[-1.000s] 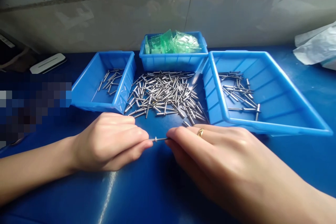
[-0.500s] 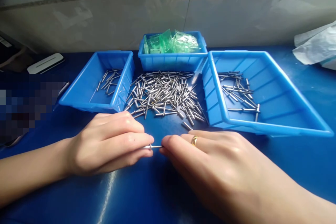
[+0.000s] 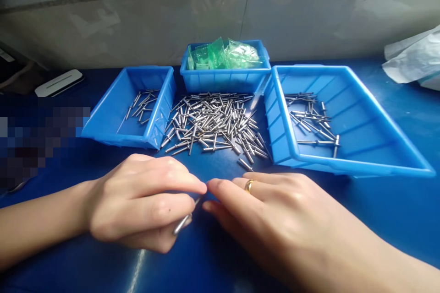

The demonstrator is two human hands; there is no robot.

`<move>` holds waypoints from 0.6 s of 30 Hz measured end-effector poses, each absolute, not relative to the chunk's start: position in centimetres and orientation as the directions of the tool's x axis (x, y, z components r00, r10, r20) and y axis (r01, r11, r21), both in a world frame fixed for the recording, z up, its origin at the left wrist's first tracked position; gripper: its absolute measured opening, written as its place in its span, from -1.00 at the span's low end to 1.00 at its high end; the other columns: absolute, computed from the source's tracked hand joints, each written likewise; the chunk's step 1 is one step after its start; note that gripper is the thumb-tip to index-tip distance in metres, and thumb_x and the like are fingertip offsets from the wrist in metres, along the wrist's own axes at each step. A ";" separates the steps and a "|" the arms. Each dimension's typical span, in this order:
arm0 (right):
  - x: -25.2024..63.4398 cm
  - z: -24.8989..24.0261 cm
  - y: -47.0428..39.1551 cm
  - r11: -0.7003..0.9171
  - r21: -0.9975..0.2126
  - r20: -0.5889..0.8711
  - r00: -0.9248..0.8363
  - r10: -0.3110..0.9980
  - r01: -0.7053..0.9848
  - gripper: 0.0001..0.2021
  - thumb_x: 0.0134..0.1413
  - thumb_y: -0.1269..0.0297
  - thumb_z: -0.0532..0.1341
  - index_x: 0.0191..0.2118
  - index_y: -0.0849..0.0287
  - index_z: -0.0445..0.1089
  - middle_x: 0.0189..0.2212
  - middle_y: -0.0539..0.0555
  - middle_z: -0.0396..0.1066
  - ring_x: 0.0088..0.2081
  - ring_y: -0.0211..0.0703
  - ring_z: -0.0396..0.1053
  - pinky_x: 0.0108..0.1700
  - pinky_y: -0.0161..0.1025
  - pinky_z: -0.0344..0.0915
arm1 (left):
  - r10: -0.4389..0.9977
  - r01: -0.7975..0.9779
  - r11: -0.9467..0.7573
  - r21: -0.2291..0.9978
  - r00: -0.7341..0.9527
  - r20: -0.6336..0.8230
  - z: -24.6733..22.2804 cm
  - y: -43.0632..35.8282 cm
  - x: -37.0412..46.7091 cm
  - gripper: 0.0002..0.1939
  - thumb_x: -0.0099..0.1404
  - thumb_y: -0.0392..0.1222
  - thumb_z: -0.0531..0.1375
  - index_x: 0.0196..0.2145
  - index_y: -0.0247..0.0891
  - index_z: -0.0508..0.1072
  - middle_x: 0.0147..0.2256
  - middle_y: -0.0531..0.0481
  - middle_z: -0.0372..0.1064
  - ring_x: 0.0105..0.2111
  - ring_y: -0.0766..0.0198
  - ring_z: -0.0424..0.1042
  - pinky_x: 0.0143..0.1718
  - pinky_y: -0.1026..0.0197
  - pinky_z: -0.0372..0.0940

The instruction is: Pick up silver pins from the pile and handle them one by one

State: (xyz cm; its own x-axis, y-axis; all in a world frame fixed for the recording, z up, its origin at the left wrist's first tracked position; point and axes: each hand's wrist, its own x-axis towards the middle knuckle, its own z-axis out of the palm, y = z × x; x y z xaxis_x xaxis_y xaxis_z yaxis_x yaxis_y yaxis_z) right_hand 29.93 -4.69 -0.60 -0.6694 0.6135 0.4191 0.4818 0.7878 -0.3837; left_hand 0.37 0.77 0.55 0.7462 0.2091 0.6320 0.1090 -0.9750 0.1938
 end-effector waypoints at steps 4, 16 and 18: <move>29.8 -0.1 -4.7 0.772 -0.352 0.380 -0.673 0.634 0.529 -0.70 0.97 0.31 0.10 0.04 -0.01 0.52 -0.31 -0.04 0.66 -0.46 -0.11 0.59 -0.40 -0.11 0.31 | 0.224 0.131 -0.973 0.191 0.738 0.637 0.5 0.7 0.5 -0.69 0.71 -0.46 0.25 -0.20 -0.26 0.70 -0.36 0.05 0.71 -0.41 0.28 0.67 -0.33 0.23 0.60; 30.8 -0.1 -5.1 0.791 -0.283 0.383 -0.692 0.612 0.542 -0.66 0.75 0.56 0.21 -0.09 -0.01 0.57 -0.31 0.01 0.68 -0.42 -0.06 0.62 -0.40 -0.13 0.44 | 0.289 0.247 -0.957 0.150 0.796 0.532 0.5 0.8 0.1 -0.59 0.92 -0.29 0.26 -0.18 -0.26 0.73 -0.35 0.07 0.69 -0.46 0.31 0.57 -0.37 0.19 0.46; 30.8 0.1 -5.0 0.780 -0.274 0.370 -0.687 0.626 0.563 -0.64 0.70 0.58 0.21 -0.12 -0.02 0.59 -0.33 0.01 0.68 -0.45 -0.03 0.61 -0.40 -0.10 0.46 | 0.299 0.259 -0.954 0.151 0.789 0.536 0.5 0.8 0.2 -0.58 0.89 -0.27 0.29 -0.24 -0.23 0.69 -0.40 0.10 0.63 -0.51 0.32 0.50 -0.43 0.17 0.37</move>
